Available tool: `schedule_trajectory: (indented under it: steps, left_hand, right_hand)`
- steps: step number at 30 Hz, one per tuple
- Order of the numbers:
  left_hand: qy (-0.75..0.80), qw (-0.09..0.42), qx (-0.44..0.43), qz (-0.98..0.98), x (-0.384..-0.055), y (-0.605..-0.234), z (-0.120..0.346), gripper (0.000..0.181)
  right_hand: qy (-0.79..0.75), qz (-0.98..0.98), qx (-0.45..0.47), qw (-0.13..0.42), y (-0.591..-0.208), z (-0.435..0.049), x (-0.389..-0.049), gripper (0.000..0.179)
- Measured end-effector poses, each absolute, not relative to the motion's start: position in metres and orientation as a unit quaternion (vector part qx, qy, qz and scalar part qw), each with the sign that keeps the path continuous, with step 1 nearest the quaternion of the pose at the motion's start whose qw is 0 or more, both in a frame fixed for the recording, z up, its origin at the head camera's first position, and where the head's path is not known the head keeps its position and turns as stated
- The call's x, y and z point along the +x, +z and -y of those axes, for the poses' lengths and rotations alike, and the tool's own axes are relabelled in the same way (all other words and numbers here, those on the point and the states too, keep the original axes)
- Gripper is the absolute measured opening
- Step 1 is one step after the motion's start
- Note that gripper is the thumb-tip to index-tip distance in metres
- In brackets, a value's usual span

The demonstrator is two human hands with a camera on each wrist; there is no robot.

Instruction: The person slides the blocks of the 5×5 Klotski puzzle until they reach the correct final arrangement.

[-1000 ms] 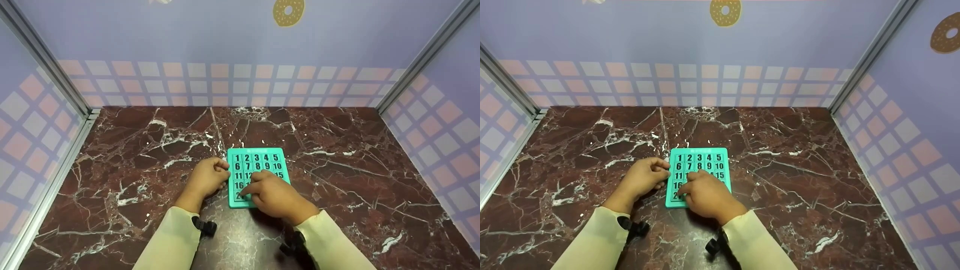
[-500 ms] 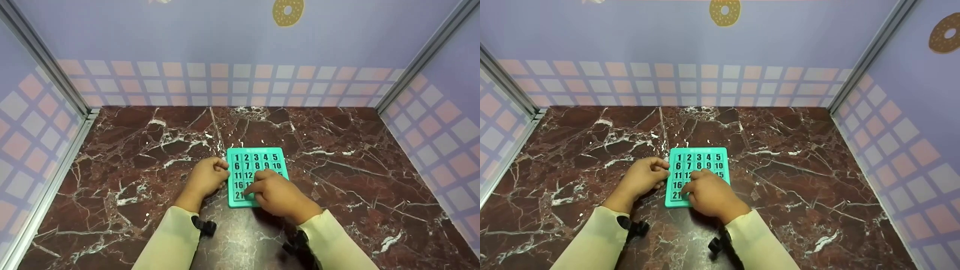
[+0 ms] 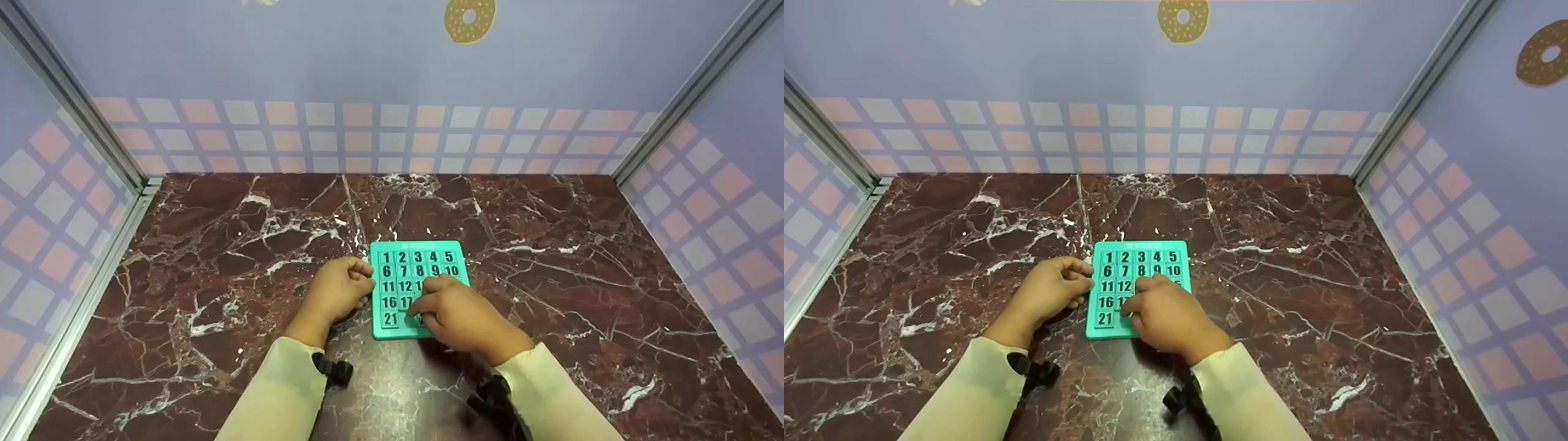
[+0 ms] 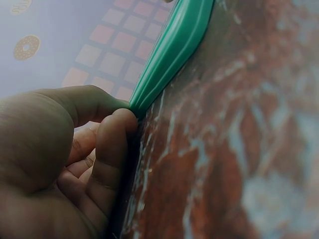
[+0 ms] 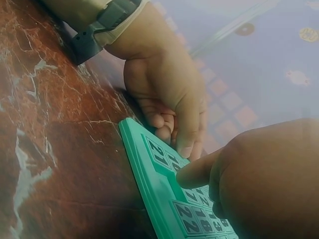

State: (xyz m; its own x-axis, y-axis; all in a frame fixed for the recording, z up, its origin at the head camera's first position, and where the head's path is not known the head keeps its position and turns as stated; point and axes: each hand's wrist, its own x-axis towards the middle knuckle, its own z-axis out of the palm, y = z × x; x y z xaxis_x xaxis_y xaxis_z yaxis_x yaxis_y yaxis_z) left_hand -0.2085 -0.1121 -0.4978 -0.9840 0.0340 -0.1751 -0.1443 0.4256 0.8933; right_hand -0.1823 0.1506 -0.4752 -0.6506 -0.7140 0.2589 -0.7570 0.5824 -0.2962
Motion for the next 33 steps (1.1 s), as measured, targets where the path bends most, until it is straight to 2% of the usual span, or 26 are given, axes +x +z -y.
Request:
schedule_trajectory:
  steps: [33]
  left_hand:
    - [0.535, 0.079, -0.028, -0.84, -0.208, -0.497, 0.112, 0.019]
  right_hand:
    - [0.184, 0.89, 0.408, 0.083, -0.476, -0.169, -0.186, 0.027]
